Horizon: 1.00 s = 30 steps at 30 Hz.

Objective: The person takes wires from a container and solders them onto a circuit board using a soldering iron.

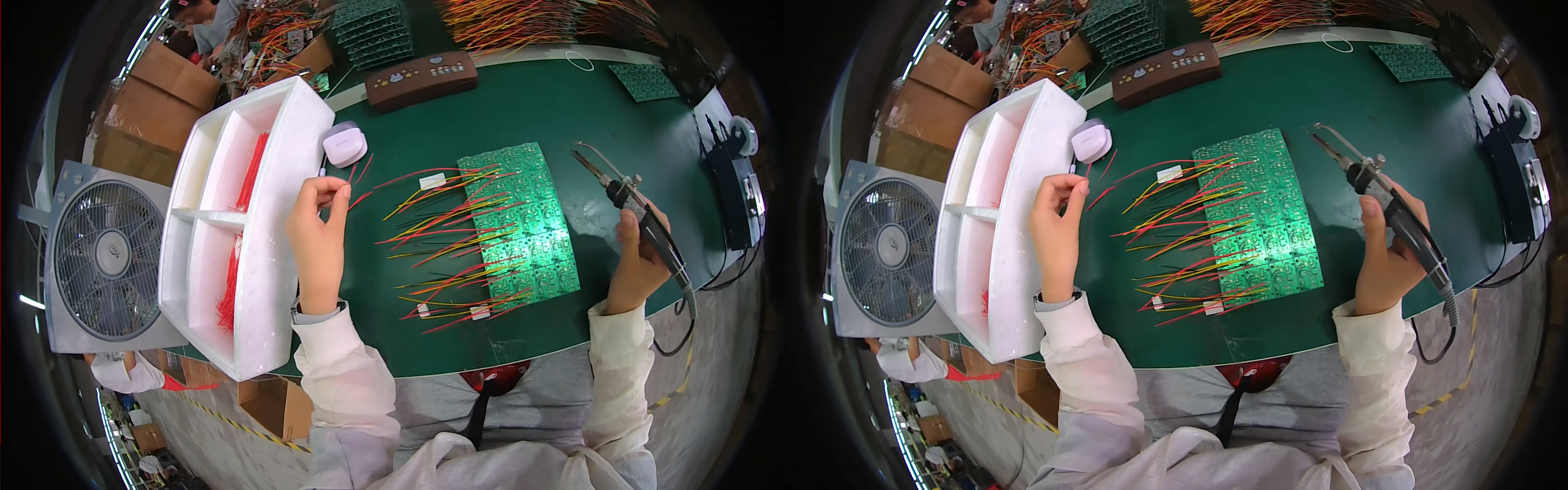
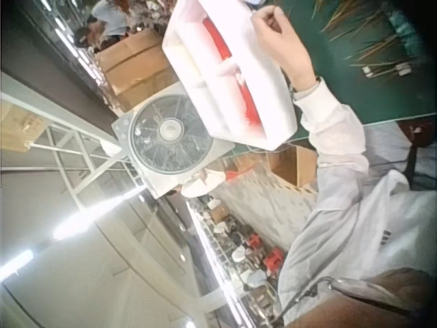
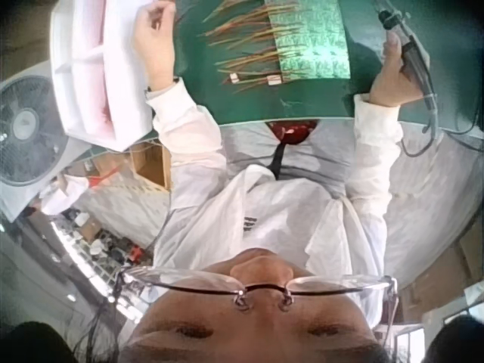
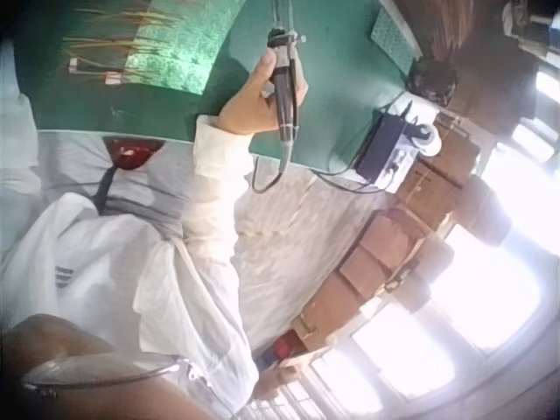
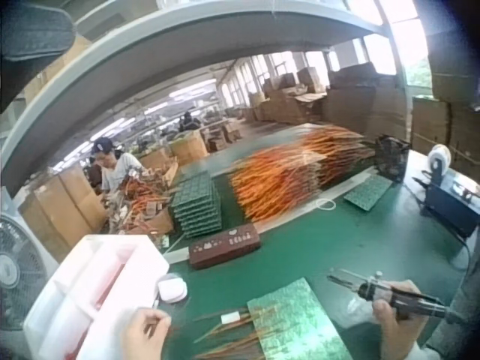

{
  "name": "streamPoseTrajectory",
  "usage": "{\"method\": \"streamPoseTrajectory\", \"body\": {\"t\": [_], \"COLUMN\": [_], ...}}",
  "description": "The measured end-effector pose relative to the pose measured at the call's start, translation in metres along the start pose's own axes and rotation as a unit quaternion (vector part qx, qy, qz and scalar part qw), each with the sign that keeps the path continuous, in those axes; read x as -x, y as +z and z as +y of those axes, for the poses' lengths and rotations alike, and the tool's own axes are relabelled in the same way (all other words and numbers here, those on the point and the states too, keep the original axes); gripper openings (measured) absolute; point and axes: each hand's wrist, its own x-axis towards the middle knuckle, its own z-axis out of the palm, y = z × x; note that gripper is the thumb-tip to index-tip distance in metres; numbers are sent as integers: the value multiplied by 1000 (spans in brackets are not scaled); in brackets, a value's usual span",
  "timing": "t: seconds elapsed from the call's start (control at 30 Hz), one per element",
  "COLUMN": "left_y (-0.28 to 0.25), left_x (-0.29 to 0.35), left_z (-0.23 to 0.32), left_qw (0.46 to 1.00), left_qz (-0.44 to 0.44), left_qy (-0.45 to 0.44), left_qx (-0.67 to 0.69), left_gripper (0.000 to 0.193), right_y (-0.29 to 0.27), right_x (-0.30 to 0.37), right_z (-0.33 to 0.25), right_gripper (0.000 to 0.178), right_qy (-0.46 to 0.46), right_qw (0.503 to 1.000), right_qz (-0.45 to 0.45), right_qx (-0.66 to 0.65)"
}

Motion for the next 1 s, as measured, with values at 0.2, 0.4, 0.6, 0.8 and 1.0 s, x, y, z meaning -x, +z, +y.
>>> {"method": "streamPoseTrajectory", "body": {"t": [0.2,0.4,0.6,0.8,1.0], "left_y": [31,87,95,96,107], "left_x": [19,43,55,55,58], "left_z": [50,82,71,74,64], "left_qw": [981,969,971,970,965], "left_qz": [-86,-189,-168,-184,-162], "left_qy": [52,105,159,156,203], "left_qx": [166,118,57,15,-25], "left_gripper": [8,8,9,10,14], "right_y": [-4,-16,-33,-30,-25], "right_x": [4,6,13,15,15], "right_z": [-6,-18,-19,-16,-14], "right_gripper": [21,21,17,18,19], "right_qy": [93,151,170,157,130], "right_qw": [994,984,979,983,987], "right_qz": [-20,-20,-42,-31,-40], "right_qx": [-58,-89,-100,-86,-84]}}
